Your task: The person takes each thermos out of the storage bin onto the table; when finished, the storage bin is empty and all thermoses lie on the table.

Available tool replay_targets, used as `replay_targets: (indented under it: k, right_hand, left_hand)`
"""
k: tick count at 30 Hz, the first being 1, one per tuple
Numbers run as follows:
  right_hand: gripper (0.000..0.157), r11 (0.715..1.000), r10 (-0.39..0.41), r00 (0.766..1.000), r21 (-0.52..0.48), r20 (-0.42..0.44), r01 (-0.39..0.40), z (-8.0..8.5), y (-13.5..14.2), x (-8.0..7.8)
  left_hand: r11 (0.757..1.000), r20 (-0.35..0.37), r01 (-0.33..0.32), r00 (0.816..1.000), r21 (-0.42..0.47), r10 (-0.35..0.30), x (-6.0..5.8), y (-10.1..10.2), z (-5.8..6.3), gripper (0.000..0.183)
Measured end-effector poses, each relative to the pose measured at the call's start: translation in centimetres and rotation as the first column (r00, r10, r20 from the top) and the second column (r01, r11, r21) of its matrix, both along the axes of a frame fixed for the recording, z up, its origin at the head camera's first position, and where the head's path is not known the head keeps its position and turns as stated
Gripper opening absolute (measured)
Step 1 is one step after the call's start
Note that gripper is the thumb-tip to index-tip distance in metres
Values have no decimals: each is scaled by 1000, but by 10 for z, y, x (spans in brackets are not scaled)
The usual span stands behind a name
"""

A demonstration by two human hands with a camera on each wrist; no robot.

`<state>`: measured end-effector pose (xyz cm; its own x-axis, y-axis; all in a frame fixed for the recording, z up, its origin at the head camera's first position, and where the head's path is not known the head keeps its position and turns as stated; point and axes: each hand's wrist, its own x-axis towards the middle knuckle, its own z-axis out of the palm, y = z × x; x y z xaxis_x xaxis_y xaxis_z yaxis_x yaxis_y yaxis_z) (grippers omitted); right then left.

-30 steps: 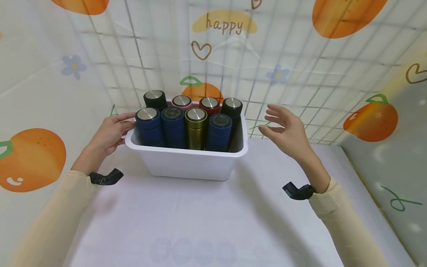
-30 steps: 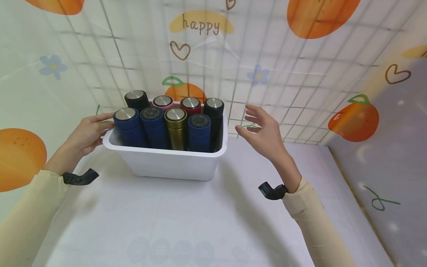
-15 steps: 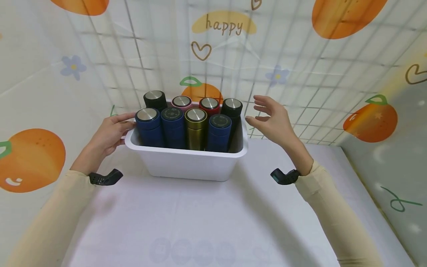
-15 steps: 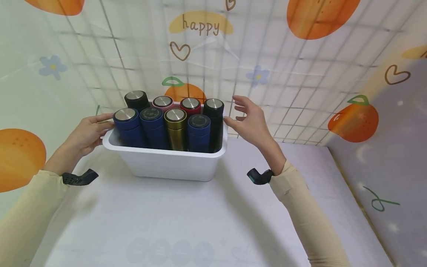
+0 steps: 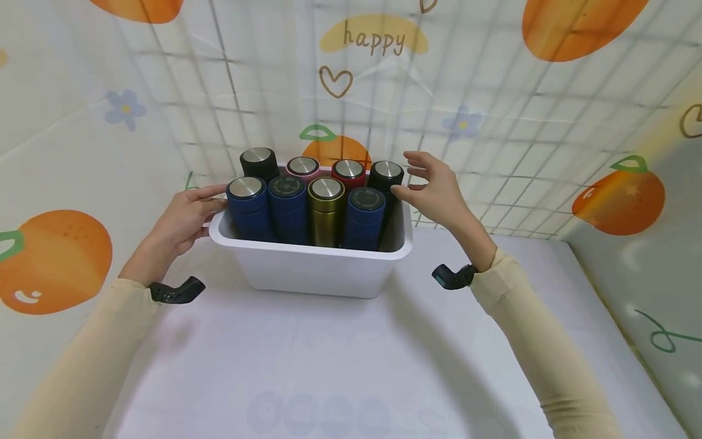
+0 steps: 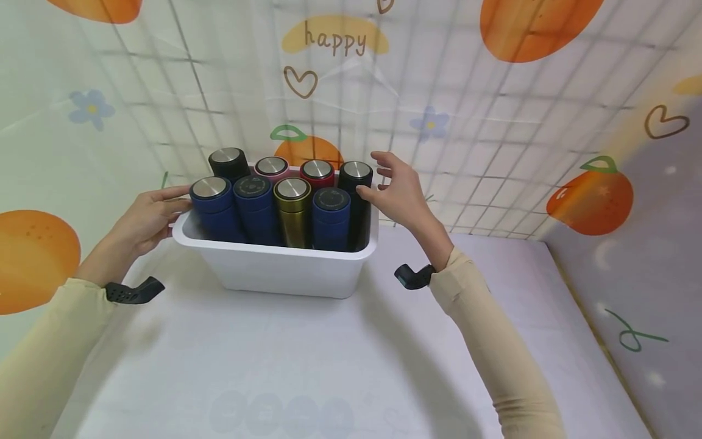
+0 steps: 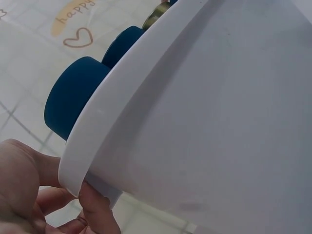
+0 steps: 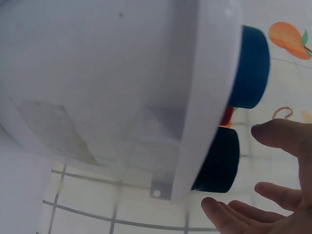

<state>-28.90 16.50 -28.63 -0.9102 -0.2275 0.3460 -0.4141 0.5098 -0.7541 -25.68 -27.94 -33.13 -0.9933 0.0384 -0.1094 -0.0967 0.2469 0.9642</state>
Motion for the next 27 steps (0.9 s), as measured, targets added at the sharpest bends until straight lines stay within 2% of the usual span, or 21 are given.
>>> replay_targets:
  k: [12, 18, 27]
  right_hand:
    - [76, 998, -49, 995, 43, 81, 46, -8, -10, -25]
    - [76, 997, -52, 995, 70, 88, 46, -8, -13, -31]
    - [74, 994, -25, 999, 111, 40, 20, -16, -18, -43]
  left_hand:
    - [1000, -2, -5, 1000, -7, 5, 1, 1, 1, 49]
    - [1000, 0, -9, 1000, -16, 9, 0, 3, 3, 50]
    - [999, 4, -22, 1000, -23, 22, 1, 2, 1, 50]
